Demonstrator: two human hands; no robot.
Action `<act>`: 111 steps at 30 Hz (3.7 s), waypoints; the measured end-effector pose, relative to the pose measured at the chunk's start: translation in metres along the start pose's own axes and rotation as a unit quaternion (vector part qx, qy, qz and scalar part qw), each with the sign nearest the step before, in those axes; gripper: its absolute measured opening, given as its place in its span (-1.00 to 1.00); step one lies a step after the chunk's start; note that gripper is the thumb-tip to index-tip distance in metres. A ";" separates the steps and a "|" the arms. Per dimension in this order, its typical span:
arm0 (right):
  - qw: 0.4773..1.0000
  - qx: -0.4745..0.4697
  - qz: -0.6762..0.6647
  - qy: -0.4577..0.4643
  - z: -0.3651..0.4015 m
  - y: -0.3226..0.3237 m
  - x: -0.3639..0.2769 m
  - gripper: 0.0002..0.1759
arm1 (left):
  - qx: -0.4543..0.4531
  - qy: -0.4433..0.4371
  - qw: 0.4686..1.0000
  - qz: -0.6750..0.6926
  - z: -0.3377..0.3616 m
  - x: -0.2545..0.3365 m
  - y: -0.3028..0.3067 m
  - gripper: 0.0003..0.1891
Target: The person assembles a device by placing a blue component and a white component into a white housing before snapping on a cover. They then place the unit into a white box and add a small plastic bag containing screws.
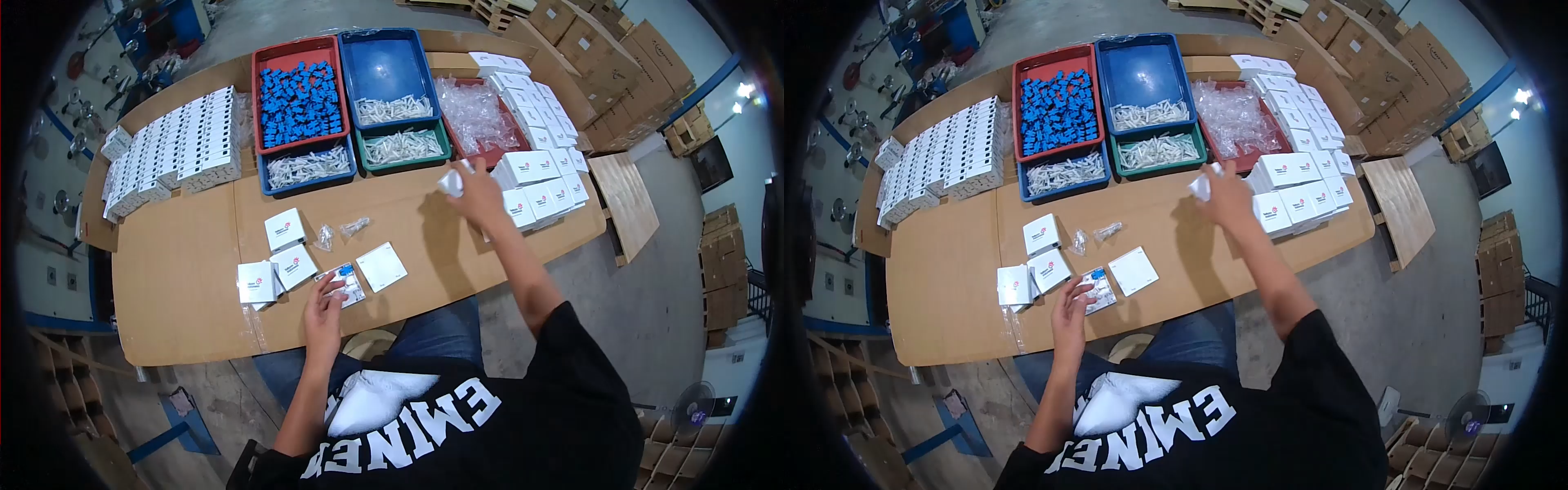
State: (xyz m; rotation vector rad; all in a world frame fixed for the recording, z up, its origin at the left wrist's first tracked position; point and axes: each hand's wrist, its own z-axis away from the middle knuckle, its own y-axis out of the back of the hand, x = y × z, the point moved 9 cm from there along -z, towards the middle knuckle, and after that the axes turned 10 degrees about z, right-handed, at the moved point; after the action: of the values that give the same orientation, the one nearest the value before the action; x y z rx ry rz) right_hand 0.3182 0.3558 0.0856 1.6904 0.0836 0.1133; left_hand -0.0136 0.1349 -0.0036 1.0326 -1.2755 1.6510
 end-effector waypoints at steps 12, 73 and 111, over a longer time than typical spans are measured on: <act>0.978 -0.106 0.166 -0.072 -0.043 -0.064 0.060 -0.41 | 0.113 -0.093 0.946 -0.288 0.045 0.016 0.091 -0.56; 0.894 -0.175 -0.306 0.276 0.033 -0.001 -0.270 -0.69 | -0.045 0.201 0.854 0.478 0.009 -0.069 0.017 -0.22; 0.810 -0.153 -0.458 0.334 0.161 0.009 -0.210 -0.27 | -0.128 0.311 0.812 0.478 0.028 -0.055 -0.018 -0.32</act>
State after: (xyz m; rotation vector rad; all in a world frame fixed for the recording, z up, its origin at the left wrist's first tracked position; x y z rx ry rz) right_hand 0.1301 0.1705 0.0702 1.0637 1.3243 -0.0157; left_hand 0.0266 0.1050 -0.0437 -0.4497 -1.5592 2.1589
